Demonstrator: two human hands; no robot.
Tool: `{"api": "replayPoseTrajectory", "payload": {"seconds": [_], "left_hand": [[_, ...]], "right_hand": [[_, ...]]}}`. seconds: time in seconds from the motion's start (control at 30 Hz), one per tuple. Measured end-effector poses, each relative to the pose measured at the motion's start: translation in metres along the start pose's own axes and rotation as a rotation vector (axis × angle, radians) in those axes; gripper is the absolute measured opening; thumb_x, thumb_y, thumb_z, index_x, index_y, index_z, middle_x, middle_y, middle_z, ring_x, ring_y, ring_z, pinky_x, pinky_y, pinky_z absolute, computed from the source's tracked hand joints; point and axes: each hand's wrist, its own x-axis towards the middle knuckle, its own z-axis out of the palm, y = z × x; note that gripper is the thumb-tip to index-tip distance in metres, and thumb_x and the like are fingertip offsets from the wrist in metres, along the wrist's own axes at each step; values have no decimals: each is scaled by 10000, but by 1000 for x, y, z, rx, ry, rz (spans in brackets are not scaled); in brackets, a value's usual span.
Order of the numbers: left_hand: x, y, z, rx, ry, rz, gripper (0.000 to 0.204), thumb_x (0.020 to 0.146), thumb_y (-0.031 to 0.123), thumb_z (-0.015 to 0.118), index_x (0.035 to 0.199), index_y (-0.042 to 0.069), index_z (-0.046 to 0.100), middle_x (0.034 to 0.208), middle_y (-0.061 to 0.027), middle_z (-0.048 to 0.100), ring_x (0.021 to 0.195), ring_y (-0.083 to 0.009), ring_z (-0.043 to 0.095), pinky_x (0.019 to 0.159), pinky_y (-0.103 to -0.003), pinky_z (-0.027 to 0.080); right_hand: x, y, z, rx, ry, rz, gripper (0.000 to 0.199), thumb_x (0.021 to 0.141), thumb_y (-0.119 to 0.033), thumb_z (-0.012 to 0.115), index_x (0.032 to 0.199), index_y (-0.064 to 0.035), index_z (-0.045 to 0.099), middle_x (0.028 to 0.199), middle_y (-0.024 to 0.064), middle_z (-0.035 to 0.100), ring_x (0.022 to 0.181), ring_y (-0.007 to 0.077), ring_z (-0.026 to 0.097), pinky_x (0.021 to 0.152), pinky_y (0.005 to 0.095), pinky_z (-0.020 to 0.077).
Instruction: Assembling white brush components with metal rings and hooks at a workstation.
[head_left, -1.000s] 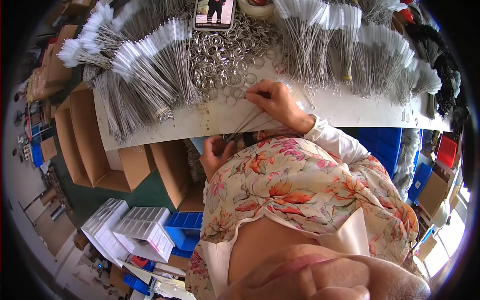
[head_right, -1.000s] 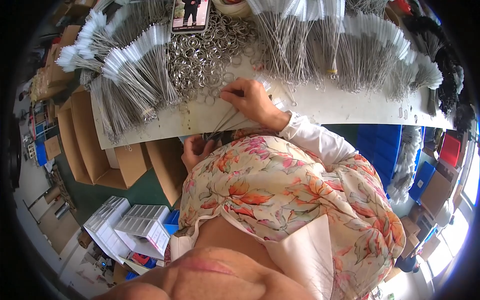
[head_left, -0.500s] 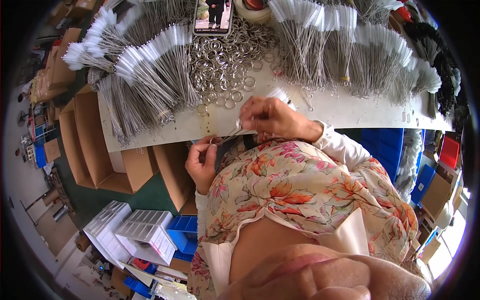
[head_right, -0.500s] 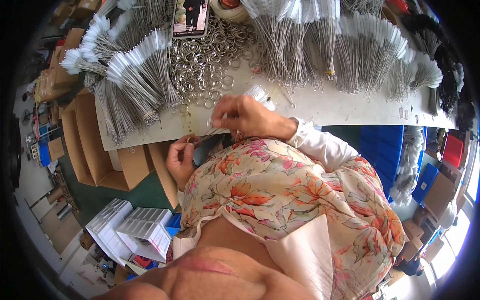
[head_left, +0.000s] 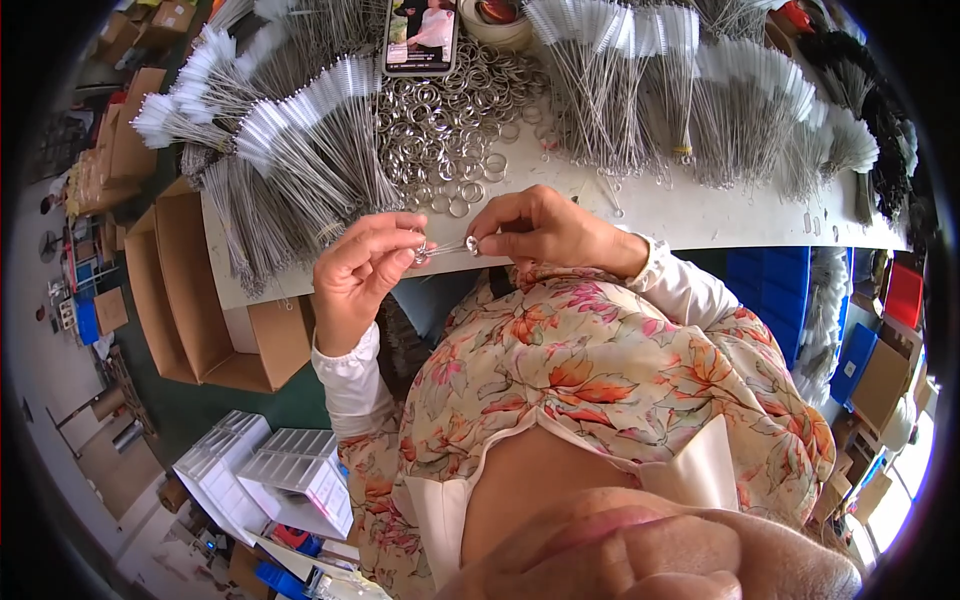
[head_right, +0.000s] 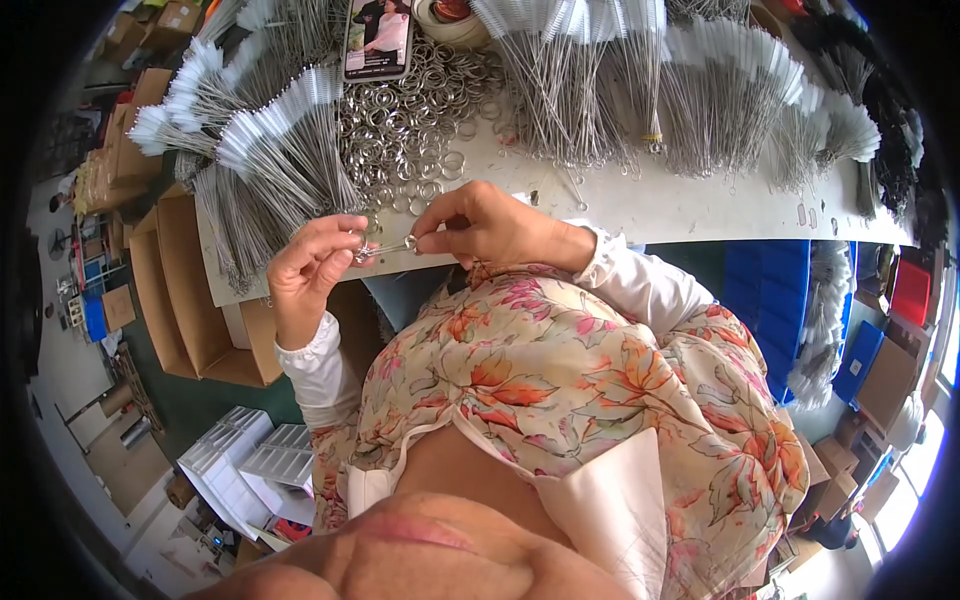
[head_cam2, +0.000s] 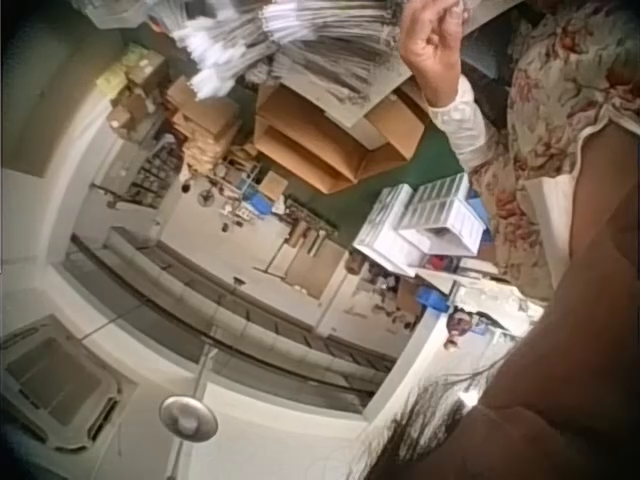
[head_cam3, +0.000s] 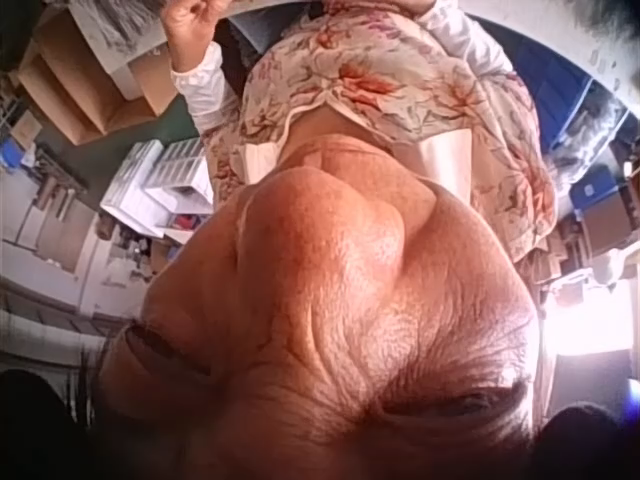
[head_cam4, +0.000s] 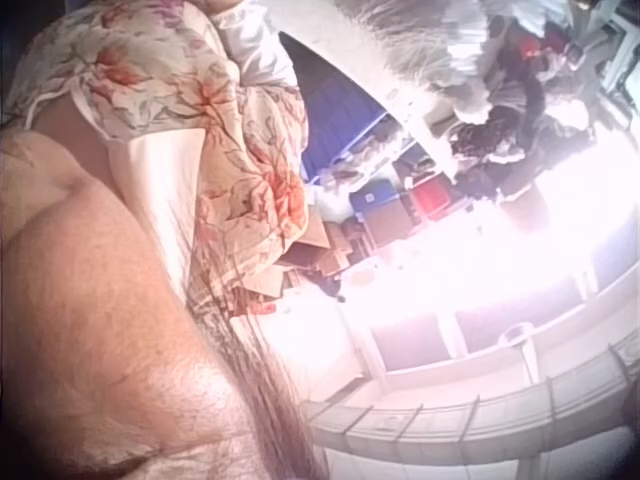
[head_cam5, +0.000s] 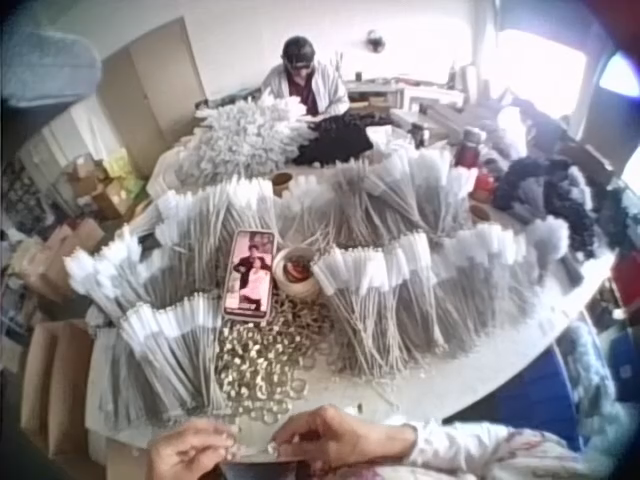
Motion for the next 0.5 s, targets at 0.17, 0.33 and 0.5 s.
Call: {"api": "replayPoseTrajectory", "payload": {"seconds": [0.17,0.33,0.5], "left_hand": [[12,3,-5,-38,-85,7,152,820,-74,557,952,-37,622,1066,-186,580,888,-223,647,734,-286,557],[16,2,2,-80,-42,25,199,797,-110,540,951,-21,631,1044,-188,595,887,-237,654,724,-278,548],[21,2,20,-41,60,97,248,785,-128,536,1010,-49,607,998,-178,624,879,-237,656,734,-284,544]], "right_hand": [[0,-7,-8,55,-16,26,201,864,-180,628,947,1,652,662,-4,596,500,47,499,458,201,383],[-1,-4,-11,116,13,72,184,873,-197,619,935,-30,659,636,-18,580,506,36,500,451,187,362],[-3,-9,-14,198,33,40,182,865,-209,632,926,-39,653,633,-27,574,507,37,500,453,188,367]]}}
